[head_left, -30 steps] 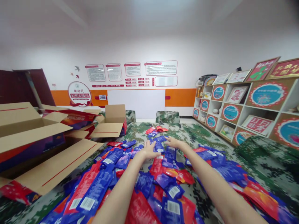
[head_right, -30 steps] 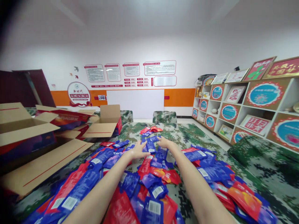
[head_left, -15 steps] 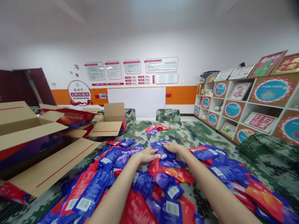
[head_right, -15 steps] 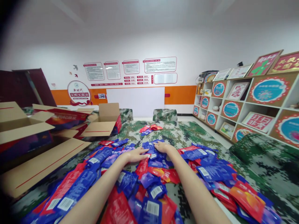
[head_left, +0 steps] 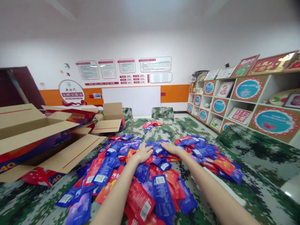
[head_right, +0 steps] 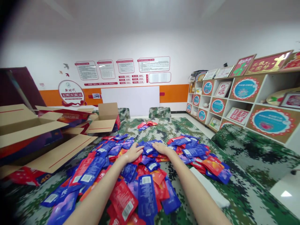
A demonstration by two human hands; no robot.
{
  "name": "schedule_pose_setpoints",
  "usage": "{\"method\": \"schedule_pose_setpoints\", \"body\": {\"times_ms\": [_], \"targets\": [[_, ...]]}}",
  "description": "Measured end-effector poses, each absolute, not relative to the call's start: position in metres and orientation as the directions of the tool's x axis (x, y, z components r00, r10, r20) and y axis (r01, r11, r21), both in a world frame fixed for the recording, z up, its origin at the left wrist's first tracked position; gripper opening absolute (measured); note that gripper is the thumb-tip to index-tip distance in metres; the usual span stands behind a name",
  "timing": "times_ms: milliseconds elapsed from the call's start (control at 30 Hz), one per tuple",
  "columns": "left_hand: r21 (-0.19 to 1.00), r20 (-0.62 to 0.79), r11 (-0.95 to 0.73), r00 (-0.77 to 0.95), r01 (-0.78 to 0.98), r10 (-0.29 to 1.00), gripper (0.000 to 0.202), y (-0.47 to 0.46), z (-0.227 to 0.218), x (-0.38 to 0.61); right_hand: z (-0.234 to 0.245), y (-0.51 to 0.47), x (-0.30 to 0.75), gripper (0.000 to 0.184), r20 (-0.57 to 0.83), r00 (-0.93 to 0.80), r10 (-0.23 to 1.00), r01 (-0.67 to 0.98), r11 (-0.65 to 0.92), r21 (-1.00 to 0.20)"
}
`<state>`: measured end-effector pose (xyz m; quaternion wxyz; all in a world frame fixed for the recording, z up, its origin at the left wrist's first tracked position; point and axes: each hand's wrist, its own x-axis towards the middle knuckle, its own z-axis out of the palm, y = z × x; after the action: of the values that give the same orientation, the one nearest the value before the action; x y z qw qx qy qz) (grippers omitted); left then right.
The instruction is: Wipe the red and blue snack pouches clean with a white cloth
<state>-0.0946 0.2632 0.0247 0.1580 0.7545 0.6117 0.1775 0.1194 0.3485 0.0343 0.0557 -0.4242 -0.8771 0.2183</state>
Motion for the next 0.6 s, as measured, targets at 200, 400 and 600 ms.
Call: {"method": "schedule_pose_setpoints", "body": {"times_ms": [200, 400, 600], "targets": [[0.487, 0.235, -0.233, 0.131, 0.842, 0.963, 0.049, 0.239, 0.068, -0.106, 0.068, 0.333, 0.137, 0.061, 0.071, -0.558, 0.827, 0.71, 0.519, -0.475], [0.472, 0.319, -0.424, 0.299, 0.773, 0.899, 0.051, 0.117, 0.102, -0.119, 0.101, 0.25, 0.213, 0.065, 0.397, -0.506, 0.766, 0.688, 0.636, -0.35], [0.415, -0.003, -0.336, 0.37, 0.846, 0.929, 0.074, -0.003, 0.051, -0.095, 0.054, 0.158, 0.288, 0.066, 0.335, -0.455, 0.825, 0.829, 0.53, -0.18]]}}
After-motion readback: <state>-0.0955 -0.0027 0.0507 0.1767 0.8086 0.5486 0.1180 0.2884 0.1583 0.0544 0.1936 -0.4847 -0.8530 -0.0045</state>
